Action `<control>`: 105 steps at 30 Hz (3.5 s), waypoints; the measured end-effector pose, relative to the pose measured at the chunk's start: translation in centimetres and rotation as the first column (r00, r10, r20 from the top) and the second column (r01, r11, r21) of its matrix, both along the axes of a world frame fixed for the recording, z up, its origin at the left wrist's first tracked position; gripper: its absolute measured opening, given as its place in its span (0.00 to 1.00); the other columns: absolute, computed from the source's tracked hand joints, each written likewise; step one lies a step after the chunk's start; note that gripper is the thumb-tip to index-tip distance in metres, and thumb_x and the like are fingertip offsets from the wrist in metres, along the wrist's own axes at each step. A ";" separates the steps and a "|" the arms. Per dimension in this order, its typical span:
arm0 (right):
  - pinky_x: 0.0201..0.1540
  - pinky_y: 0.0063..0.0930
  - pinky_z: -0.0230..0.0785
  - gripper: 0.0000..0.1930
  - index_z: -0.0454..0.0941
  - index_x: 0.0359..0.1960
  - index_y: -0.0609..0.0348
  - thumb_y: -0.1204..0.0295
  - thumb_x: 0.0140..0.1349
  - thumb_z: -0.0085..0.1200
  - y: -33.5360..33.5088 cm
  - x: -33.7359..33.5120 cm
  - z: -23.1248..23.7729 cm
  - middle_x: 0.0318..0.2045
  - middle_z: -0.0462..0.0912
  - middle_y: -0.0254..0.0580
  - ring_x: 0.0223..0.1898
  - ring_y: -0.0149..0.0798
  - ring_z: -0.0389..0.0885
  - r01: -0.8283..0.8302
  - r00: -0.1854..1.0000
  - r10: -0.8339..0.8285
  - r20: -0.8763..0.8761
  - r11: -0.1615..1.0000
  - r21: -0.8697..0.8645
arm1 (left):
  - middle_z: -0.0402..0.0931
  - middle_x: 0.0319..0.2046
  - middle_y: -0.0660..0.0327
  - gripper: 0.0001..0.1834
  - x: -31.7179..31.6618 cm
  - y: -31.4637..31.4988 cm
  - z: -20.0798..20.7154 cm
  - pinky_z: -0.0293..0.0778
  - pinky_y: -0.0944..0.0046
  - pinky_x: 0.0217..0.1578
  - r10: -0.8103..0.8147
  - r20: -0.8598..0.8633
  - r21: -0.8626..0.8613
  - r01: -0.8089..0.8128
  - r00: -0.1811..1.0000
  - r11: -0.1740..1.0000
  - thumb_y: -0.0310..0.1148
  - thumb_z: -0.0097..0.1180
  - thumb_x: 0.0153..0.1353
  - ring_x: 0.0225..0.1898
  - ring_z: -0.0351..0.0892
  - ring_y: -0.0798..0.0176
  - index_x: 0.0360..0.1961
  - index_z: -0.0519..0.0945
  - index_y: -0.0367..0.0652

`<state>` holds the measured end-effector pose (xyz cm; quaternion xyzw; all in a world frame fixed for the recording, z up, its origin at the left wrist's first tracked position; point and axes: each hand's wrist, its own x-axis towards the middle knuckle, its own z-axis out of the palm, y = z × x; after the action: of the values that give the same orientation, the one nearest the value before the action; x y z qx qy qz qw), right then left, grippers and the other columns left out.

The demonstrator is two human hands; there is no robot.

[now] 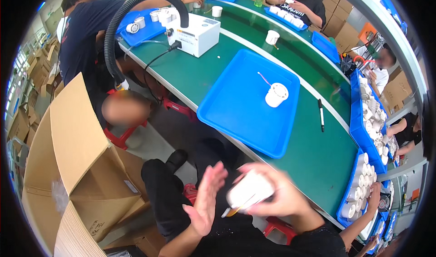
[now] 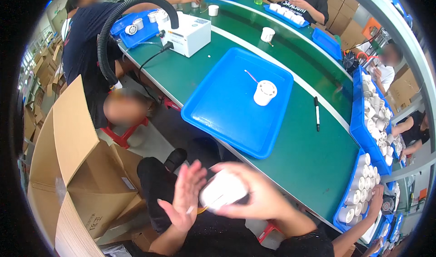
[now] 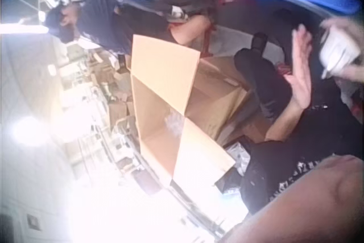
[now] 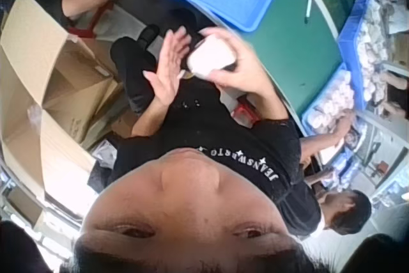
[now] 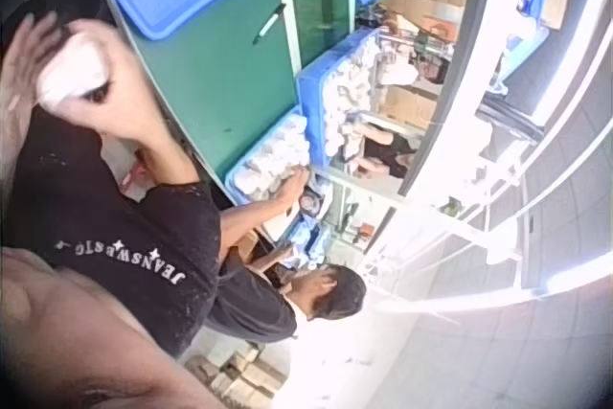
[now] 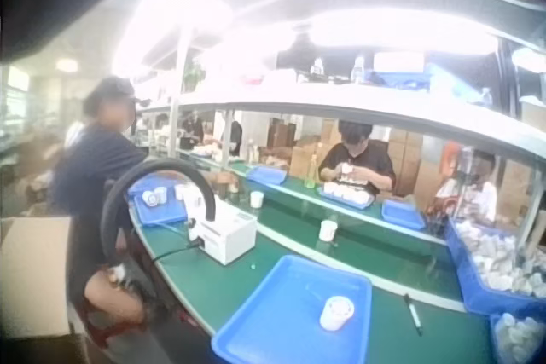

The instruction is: The person assembles small white cylindrical electronic components by inserting clear plastic casings over them. They pick up the components from a blue tray, fit the casings, and place the finished units back into the tray. The process is repeated continuously in a factory setting.

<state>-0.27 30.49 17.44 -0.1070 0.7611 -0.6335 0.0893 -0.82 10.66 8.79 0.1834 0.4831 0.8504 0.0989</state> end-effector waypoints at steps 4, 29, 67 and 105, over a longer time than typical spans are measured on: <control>0.52 0.32 0.72 0.30 0.70 0.55 0.65 0.67 0.53 0.68 7.6 -6.1 1.7 0.45 0.80 0.43 0.47 0.35 0.79 0.493 0.853 -0.436 -0.286 0.852 0.173 | 0.64 0.65 0.44 0.49 3.1 -4.6 -1.5 0.61 0.55 0.62 -0.213 0.005 -0.215 0.209 0.977 0.954 0.69 0.26 0.66 0.60 0.71 0.50 0.72 0.54 0.35; 0.59 0.37 0.65 0.34 0.59 0.67 0.63 0.68 0.61 0.57 42.2 -25.7 -4.4 0.58 0.71 0.56 0.57 0.47 0.73 0.689 0.722 -0.176 -0.670 0.268 0.673 | 0.84 0.33 0.65 0.11 1.7 -39.4 22.0 0.74 0.66 0.33 0.313 0.051 -0.992 0.011 0.948 0.127 0.37 0.55 0.63 0.35 0.82 0.70 0.39 0.83 0.42; 0.57 0.30 0.64 0.39 0.62 0.60 0.62 0.57 0.51 0.67 -1.1 -5.0 -1.2 0.48 0.72 0.43 0.51 0.38 0.72 0.456 0.823 -0.498 -0.274 0.866 -0.203 | 0.79 0.44 0.42 0.33 -9.1 -48.5 -5.3 0.76 0.50 0.46 0.045 0.126 -0.892 0.133 0.991 -0.432 0.42 0.72 0.42 0.46 0.79 0.41 0.47 0.75 0.35; 0.48 0.40 0.76 0.17 0.76 0.46 0.59 0.60 0.63 0.55 -20.9 -25.0 -32.7 0.46 0.80 0.49 0.47 0.51 0.80 0.715 0.487 0.463 0.741 0.275 -0.642 | 0.72 0.54 0.53 0.33 18.1 -17.4 1.1 0.77 0.62 0.44 0.447 0.456 0.311 -0.608 0.770 0.731 0.51 0.62 0.60 0.51 0.77 0.59 0.56 0.70 0.36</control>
<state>-25.26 9.62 -15.26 0.2712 0.0666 -0.9101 0.3063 17.26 -6.79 9.85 -0.1014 0.2838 0.9471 -0.1107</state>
